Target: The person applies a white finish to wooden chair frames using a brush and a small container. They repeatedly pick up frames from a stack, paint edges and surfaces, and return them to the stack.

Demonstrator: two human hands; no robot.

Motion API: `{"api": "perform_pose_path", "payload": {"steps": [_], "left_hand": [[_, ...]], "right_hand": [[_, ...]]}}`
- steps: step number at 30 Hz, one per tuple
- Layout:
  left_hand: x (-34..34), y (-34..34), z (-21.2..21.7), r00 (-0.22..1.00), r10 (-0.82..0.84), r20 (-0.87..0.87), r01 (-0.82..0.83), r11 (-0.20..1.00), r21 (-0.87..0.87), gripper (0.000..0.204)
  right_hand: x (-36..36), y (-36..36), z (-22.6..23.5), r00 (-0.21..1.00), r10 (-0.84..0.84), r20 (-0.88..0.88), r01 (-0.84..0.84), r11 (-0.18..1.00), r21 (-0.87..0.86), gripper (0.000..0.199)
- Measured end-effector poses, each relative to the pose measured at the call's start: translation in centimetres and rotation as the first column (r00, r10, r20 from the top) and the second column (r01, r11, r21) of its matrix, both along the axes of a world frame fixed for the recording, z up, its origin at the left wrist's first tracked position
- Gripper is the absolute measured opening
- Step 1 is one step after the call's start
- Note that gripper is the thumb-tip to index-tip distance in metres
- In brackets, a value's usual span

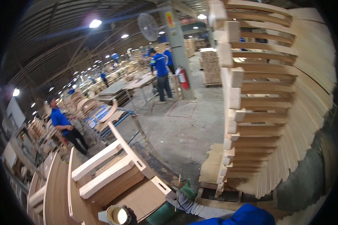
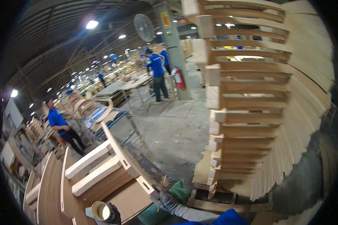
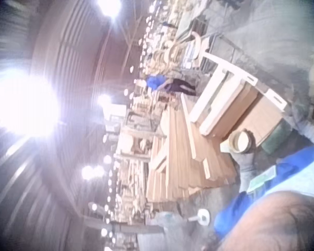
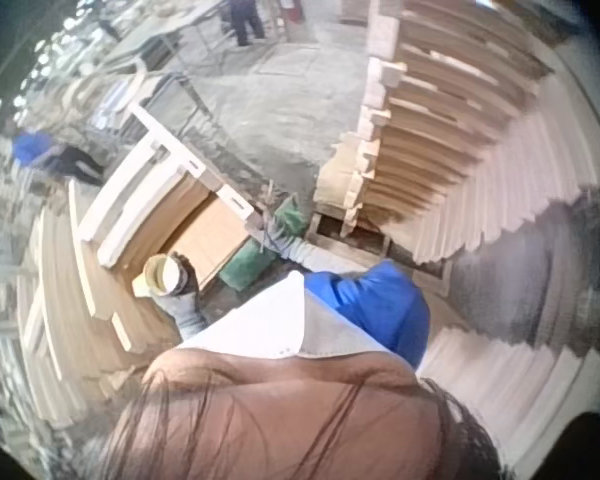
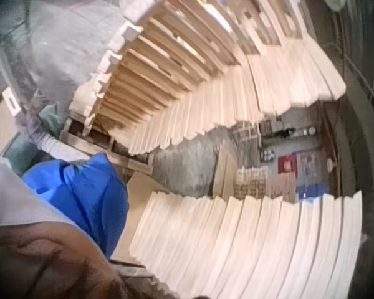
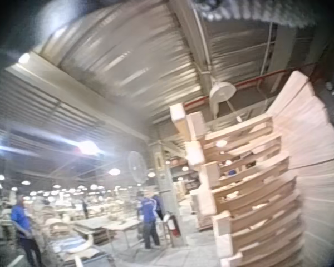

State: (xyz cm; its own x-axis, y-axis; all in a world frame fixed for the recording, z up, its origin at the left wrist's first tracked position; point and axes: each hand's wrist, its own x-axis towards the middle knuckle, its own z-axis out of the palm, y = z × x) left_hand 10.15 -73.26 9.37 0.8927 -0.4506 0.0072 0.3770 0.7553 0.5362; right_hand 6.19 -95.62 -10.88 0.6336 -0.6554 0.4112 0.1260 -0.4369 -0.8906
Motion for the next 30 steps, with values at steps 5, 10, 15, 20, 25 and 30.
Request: {"api": "perform_pose_path", "payload": {"steps": [5, 10, 15, 20, 25, 30], "left_hand": [[2.5, 0.4, -4.4, 0.915, 0.16, 0.369, -0.274, 0.921, 0.278, 0.039], [1.5, 3.7, -4.8, 0.896, 0.151, -0.418, -0.209, 0.973, -0.095, 0.055], [0.3, 4.7, -4.1, 0.902, 0.278, -0.329, -0.316, 0.946, -0.067, 0.055], [0.2, 4.6, -4.2, 0.93, 0.222, -0.292, -0.269, 0.954, -0.131, 0.056], [-0.5, 4.2, -2.9, 0.914, 0.202, -0.351, -0.279, 0.942, -0.185, 0.058], [-1.0, 3.8, -3.6, 0.935, 0.35, 0.058, -0.354, 0.928, 0.112, 0.044]], "right_hand": [[-1.7, -0.5, 2.5, 0.996, 0.06, -0.066, -0.054, 0.995, 0.088, 0.061], [-1.9, 0.3, 4.2, 0.997, -0.029, 0.069, 0.027, 0.999, 0.038, 0.06], [-1.7, -0.1, 4.5, 1.0, -0.01, -0.007, 0.01, 0.999, 0.036, 0.06], [-1.2, -0.2, 3.0, 0.999, -0.022, -0.024, 0.022, 1.0, 0.0, 0.065], [-1.5, -0.2, 2.5, 1.0, -0.017, 0.016, 0.016, 0.999, 0.042, 0.066], [-1.8, -0.3, 3.4, 0.999, -0.044, 0.001, 0.044, 0.999, -0.028, 0.066]]}}
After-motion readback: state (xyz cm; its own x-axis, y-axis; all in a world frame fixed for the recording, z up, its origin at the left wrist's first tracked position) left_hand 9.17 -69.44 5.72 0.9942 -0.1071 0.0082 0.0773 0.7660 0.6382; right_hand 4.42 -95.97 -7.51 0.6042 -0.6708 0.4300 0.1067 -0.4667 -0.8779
